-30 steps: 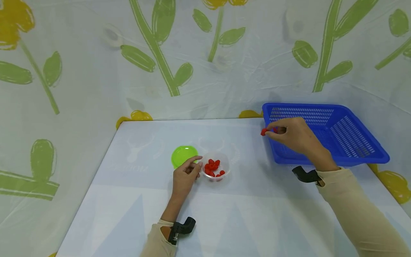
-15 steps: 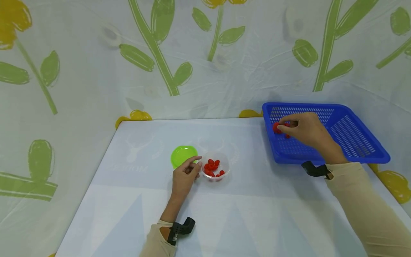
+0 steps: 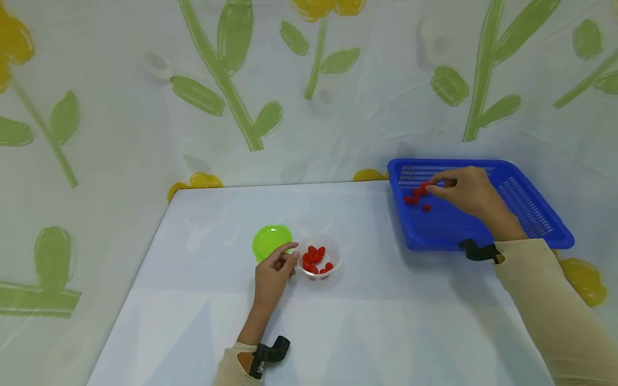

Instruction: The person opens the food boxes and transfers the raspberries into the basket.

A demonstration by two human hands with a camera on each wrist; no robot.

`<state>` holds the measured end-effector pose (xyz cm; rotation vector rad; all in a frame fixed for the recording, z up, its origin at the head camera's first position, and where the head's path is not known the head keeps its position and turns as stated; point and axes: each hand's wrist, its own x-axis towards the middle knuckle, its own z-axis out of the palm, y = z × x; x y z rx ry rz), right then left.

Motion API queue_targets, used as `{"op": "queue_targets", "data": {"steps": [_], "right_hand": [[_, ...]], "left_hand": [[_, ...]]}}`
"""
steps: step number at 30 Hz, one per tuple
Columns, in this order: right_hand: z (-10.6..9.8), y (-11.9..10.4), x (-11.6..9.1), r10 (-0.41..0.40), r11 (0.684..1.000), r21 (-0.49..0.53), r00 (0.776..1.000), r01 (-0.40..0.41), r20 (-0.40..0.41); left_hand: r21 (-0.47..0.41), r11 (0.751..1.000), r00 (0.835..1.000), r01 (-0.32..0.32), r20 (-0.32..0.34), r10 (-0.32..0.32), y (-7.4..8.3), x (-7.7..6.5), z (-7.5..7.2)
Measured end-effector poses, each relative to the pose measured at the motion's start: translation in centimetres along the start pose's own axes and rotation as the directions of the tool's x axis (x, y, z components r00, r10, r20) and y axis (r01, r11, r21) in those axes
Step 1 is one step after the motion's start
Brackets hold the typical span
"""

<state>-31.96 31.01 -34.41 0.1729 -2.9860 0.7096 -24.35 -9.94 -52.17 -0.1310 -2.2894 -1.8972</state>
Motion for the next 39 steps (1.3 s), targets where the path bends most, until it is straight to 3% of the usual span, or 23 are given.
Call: {"op": "queue_targets", "data": {"steps": [10, 17, 21, 25, 32, 39], "right_hand": [[-0.6, 1.4, 0.5, 0.016, 1.0, 0.026, 0.999, -0.017, 0.036], [-0.6, 2.0, 0.9, 0.027, 0.999, 0.017, 0.997, -0.028, 0.066], [-0.4, 2.3, 0.9, 0.042, 0.998, 0.036, 0.996, -0.045, 0.076], [-0.4, 2.9, 0.8, 0.062, 0.997, 0.047, 0.994, -0.066, 0.085], [-0.5, 3.8, 1.1, 0.057, 0.997, 0.046, 0.996, -0.06, 0.076], [-1.8, 4.2, 2.5, 0.045, 0.998, 0.032, 0.997, -0.047, 0.061]], "left_hand": [[-0.026, 0.999, 0.999, 0.039, -0.028, -0.04, 0.2, -0.3, 0.4], [-0.013, 0.999, 0.998, 0.036, -0.044, -0.037, 3.3, -1.0, 0.3], [-0.004, 0.999, 0.997, 0.034, -0.07, -0.034, 3.9, -1.3, 0.3], [-0.004, 0.999, 0.997, 0.04, -0.062, -0.04, 3.6, -1.3, 0.5], [-0.011, 0.998, 0.996, 0.067, -0.066, -0.068, 0.4, -1.0, 0.9], [-0.021, 0.999, 0.997, 0.04, -0.063, -0.041, 0.0, -1.1, 0.6]]}}
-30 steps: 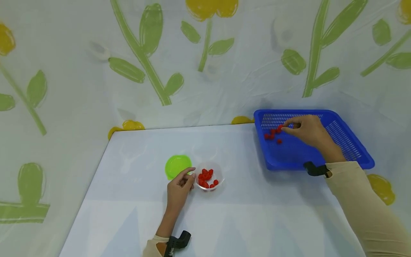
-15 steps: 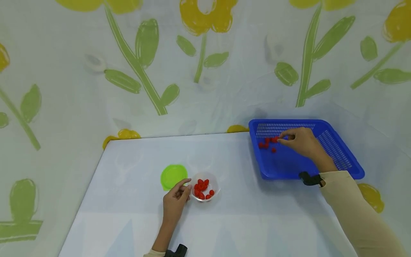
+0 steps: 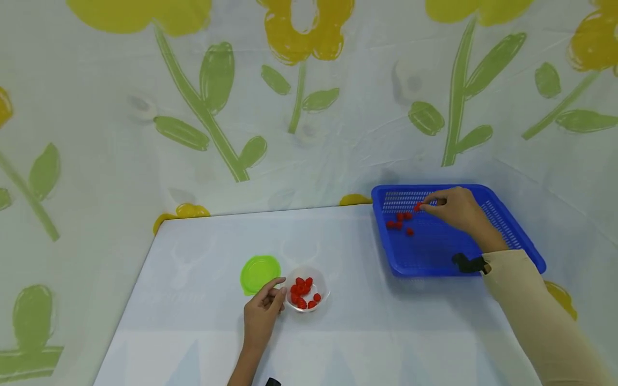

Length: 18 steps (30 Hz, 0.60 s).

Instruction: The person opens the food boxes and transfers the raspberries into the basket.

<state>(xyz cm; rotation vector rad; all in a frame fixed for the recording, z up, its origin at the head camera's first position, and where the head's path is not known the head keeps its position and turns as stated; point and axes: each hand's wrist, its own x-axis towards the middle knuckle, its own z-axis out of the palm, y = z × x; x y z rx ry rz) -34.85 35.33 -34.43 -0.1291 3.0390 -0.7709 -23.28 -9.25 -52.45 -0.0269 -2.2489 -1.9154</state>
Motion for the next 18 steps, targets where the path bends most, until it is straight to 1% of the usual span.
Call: {"op": "queue_targets", "data": {"steps": [5, 8, 12, 18], "right_hand": [[0.0, 0.8, 1.7, 0.024, 1.0, 0.015, 0.999, -0.025, 0.041], [0.3, 1.6, 2.7, 0.051, 0.998, 0.022, 0.996, -0.053, 0.075], [1.3, 3.1, 4.0, 0.061, 0.998, 0.023, 0.992, -0.064, 0.115], [3.0, 5.5, 5.3, 0.053, 0.999, -0.008, 0.985, -0.053, 0.163]], "left_hand": [[0.004, 1.0, 1.0, 0.011, -0.009, -0.011, 0.0, 0.0, -0.2], [0.01, 1.0, 1.0, 0.002, -0.013, -0.002, -0.2, 0.1, -0.1], [0.011, 1.0, 1.0, -0.008, -0.018, 0.008, -0.2, 0.1, 0.0], [-0.017, 1.0, 1.0, 0.011, -0.008, -0.011, -0.1, 0.1, 0.1]]}}
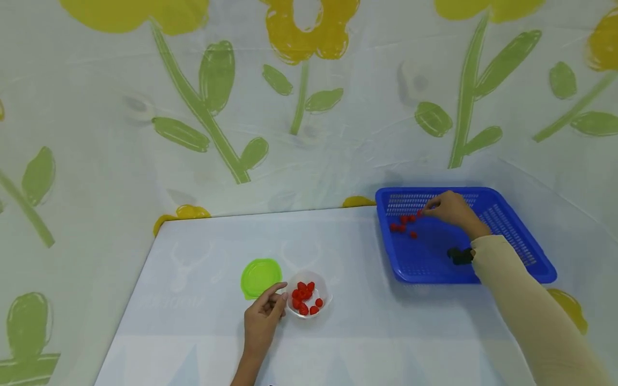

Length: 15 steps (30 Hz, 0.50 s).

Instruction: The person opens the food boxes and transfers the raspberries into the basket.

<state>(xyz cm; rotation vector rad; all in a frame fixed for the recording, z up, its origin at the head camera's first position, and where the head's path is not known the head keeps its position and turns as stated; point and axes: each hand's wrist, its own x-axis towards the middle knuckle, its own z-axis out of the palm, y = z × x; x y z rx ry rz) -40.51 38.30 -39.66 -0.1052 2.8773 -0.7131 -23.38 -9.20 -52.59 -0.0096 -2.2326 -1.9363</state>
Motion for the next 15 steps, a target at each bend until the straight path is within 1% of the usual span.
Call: {"op": "queue_targets", "data": {"steps": [2, 6, 10, 13, 15], "right_hand": [[0.6, 0.4, 0.4, -0.003, 1.0, -0.003, 1.0, 0.003, 0.015], [1.7, 1.1, 1.1, 0.002, 1.0, 0.026, 0.999, -0.003, 0.037], [2.4, 1.4, 1.5, 0.022, 0.999, 0.034, 0.998, -0.024, 0.054], [2.7, 1.5, 1.8, 0.027, 0.999, 0.024, 0.997, -0.028, 0.072], [3.0, 1.6, 1.9, 0.024, 0.999, 0.021, 0.996, -0.026, 0.085]], "left_hand": [[-0.009, 1.0, 1.0, -0.001, 0.008, 0.001, 0.0, -0.1, -0.1], [-0.018, 1.0, 1.0, -0.008, 0.015, 0.009, -0.1, -0.1, 0.0], [-0.02, 1.0, 1.0, 0.019, 0.009, -0.019, -0.1, 0.0, 0.1], [-0.009, 0.999, 0.999, 0.048, -0.003, -0.048, 0.4, 0.0, 0.2], [-0.003, 0.998, 0.998, 0.055, -0.009, -0.055, 1.2, 0.0, 0.2]]}}
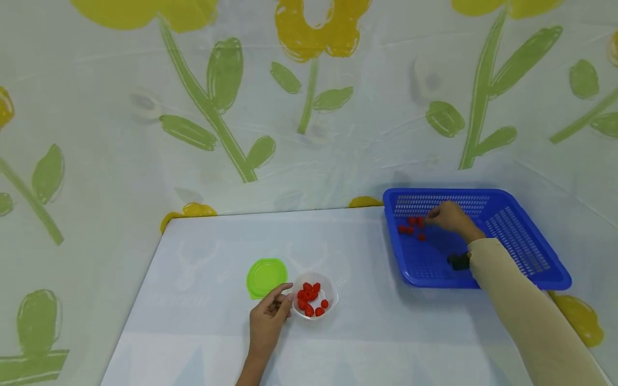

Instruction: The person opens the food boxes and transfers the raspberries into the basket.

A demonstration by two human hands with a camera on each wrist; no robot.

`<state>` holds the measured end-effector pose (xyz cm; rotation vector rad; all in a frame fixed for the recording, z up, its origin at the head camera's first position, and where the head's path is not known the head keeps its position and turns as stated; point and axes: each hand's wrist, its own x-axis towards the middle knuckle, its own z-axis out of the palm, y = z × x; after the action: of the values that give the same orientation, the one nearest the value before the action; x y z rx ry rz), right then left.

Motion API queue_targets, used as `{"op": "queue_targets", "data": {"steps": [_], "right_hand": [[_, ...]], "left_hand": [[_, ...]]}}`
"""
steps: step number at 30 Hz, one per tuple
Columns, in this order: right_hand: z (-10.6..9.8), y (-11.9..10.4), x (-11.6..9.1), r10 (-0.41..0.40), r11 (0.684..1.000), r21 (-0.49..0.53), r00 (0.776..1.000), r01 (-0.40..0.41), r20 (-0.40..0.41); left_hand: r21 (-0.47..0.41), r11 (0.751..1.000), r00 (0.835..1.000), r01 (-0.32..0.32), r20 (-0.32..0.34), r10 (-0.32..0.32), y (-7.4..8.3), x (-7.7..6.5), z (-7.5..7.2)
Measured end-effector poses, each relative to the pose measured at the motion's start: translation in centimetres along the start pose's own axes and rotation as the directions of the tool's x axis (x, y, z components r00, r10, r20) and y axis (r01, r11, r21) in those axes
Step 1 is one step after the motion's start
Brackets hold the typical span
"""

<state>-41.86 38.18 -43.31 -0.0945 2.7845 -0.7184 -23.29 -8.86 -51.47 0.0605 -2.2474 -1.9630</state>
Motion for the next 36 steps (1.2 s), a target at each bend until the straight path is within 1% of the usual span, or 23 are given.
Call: {"op": "queue_targets", "data": {"steps": [3, 6, 8, 14, 16, 19, 23, 25, 28, 30, 32, 34, 36], "right_hand": [[0.4, 0.2, 0.2, -0.007, 1.0, 0.002, 1.0, 0.007, 0.01], [0.7, 0.3, 0.3, 0.013, 1.0, 0.022, 1.0, -0.013, 0.015], [0.8, 0.4, 0.1, 0.028, 0.999, 0.031, 0.999, -0.028, 0.019], [0.6, 0.1, -0.3, 0.019, 0.999, 0.028, 0.999, -0.02, 0.032], [0.2, -0.3, -0.6, 0.025, 1.0, 0.007, 0.999, -0.026, 0.046], [-0.8, -1.2, -1.3, 0.024, 0.999, -0.027, 0.999, -0.023, 0.036], [-2.0, -3.0, -2.5, -0.032, 0.998, -0.046, 0.999, 0.03, -0.027], [-2.3, -4.3, -3.2, -0.066, 0.997, -0.052, 0.996, 0.063, -0.06], [-2.3, -6.8, -4.7, -0.089, 0.996, -0.035, 0.992, 0.086, -0.089], [-1.9, -8.4, -5.7, -0.11, 0.994, -0.018, 0.988, 0.108, -0.105], [-1.2, -9.9, -6.6, -0.139, 0.99, 0.004, 0.984, 0.141, -0.108], [-0.3, -11.3, -7.5, -0.185, 0.982, 0.013, 0.976, 0.187, -0.113], [0.8, -12.7, -8.3, -0.245, 0.969, 0.007, 0.962, 0.248, -0.123]], "left_hand": [[-0.008, 1.0, 1.0, -0.005, 0.007, 0.005, 1.3, -0.1, -0.1], [-0.021, 1.0, 1.0, -0.023, 0.016, 0.024, 2.4, -0.2, -0.3], [-0.021, 0.999, 0.999, -0.033, 0.018, 0.033, 2.7, -0.3, -0.2], [-0.017, 0.998, 0.999, -0.054, 0.004, 0.054, 2.5, -0.4, -0.2], [-0.018, 0.998, 0.999, -0.053, 0.004, 0.053, 2.5, -0.4, -0.2], [-0.012, 0.998, 0.998, -0.056, 0.004, 0.056, 2.5, -0.4, -0.2], [-0.006, 0.996, 0.996, -0.085, -0.011, 0.085, 2.4, -0.3, -0.1], [-0.013, 0.995, 0.995, -0.094, -0.022, 0.094, 1.8, -0.2, 0.1], [-0.03, 0.995, 0.995, -0.098, -0.023, 0.097, 0.3, 0.0, 0.5], [-0.037, 0.995, 0.995, -0.098, -0.013, 0.097, -0.8, 0.2, 0.7], [-0.045, 0.993, 0.994, -0.111, -0.001, 0.111, -1.5, 0.3, 0.9], [-0.046, 0.991, 0.992, -0.123, 0.009, 0.124, -1.8, 0.3, 1.1], [-0.044, 0.991, 0.992, -0.128, 0.013, 0.129, -1.8, 0.3, 1.2]]}}
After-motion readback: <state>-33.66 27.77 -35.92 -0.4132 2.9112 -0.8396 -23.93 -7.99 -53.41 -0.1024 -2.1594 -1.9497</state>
